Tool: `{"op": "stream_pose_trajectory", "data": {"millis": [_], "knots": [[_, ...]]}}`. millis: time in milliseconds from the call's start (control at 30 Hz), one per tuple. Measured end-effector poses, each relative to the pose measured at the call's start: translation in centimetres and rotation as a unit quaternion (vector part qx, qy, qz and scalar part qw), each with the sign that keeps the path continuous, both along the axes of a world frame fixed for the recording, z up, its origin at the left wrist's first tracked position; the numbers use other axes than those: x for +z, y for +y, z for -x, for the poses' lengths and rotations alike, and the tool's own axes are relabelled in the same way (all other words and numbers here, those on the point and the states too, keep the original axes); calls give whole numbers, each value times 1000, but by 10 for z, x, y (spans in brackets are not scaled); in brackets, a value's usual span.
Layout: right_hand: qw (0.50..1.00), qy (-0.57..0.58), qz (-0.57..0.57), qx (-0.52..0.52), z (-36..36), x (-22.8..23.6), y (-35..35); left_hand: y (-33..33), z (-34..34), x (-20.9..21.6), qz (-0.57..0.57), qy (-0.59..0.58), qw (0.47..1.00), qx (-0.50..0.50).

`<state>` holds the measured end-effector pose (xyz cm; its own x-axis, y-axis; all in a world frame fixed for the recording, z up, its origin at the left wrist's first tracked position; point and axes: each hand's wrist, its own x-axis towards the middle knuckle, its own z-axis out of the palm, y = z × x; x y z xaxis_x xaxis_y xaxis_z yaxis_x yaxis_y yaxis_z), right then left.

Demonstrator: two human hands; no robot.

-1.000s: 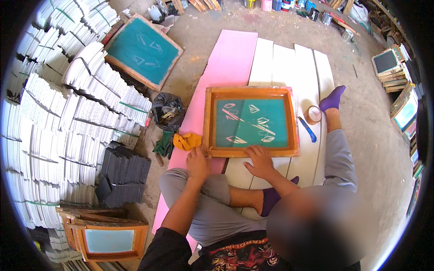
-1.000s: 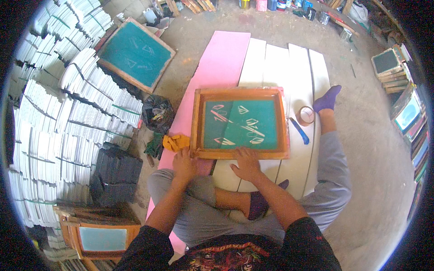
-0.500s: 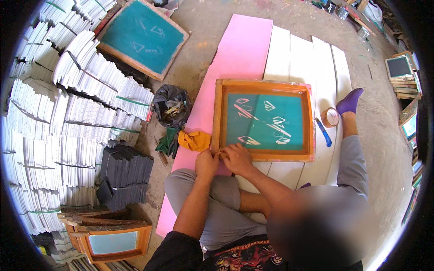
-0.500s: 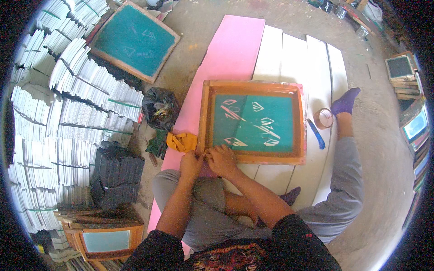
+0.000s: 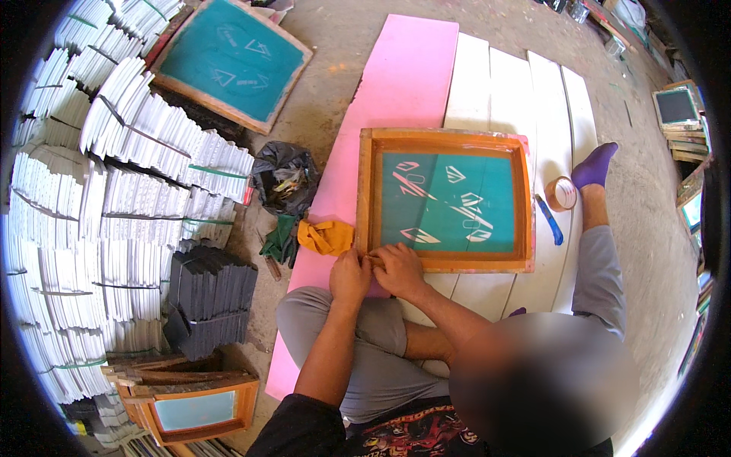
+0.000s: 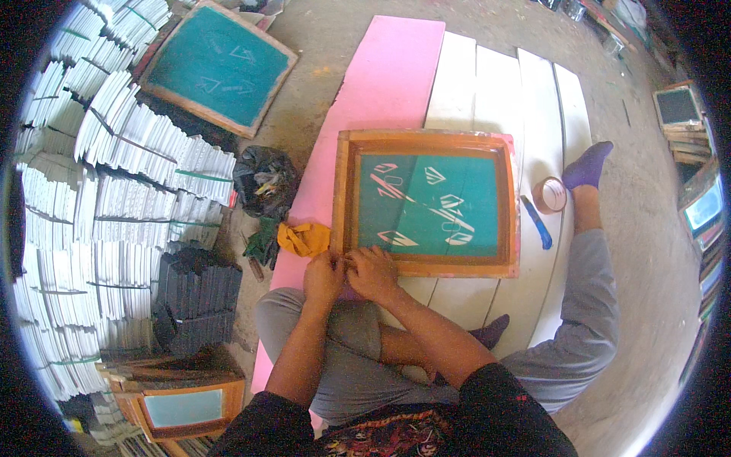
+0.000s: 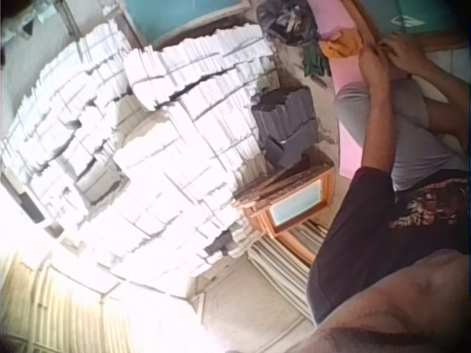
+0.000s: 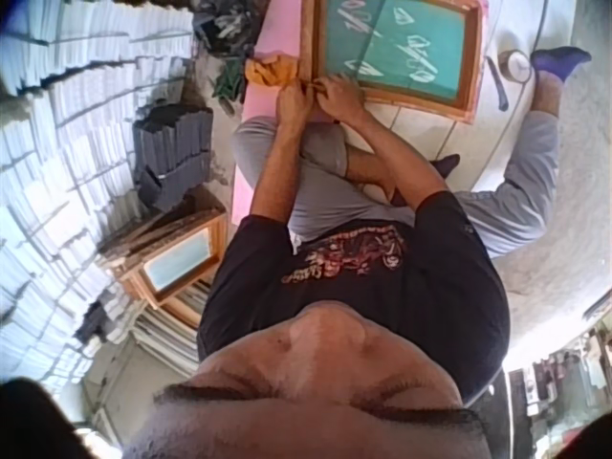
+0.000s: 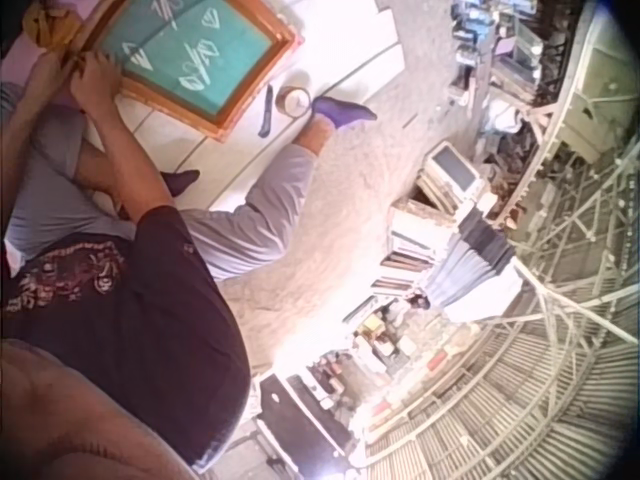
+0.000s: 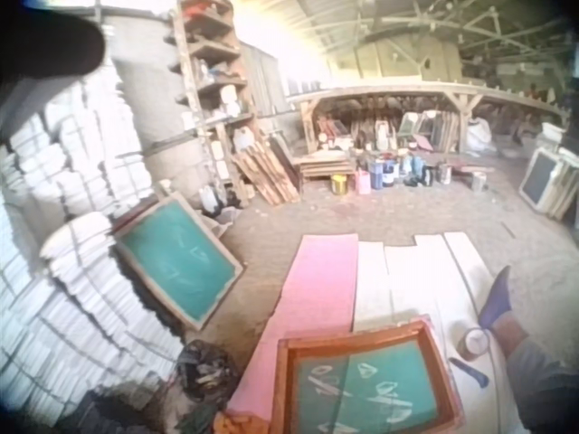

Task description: The person sits on the floor and applies masking tape to the edges of a small chalkboard frame. They use a utility knife to cut the tape and smooth it down along the frame's perimeter.

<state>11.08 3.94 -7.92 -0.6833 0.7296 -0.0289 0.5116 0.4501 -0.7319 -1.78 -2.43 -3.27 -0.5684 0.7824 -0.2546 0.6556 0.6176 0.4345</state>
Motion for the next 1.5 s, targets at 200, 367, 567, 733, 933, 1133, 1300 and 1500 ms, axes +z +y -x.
{"op": "stream_pose_trajectory", "data": {"millis": [200,367,567,733,933,1133,1300,1500], "knots": [[999,-34,7,2,6,8,3,-4,1,-15,-44,22,999,10],[989,-109,69,72,13,16,24,-4,5,-22,-65,15,998,22],[984,-127,65,109,6,24,29,-8,9,-26,-87,-15,994,60],[979,-143,52,133,7,34,26,-8,11,-24,-53,-46,992,102],[979,-150,56,124,5,30,21,-7,6,-17,-14,-88,993,77],[981,-136,37,134,4,14,28,-10,11,-31,-21,-89,993,69],[974,-168,38,147,9,25,22,-13,19,-43,-32,-68,995,58],[979,-141,46,138,-3,19,21,-3,8,-18,-3,-64,997,54]]}}
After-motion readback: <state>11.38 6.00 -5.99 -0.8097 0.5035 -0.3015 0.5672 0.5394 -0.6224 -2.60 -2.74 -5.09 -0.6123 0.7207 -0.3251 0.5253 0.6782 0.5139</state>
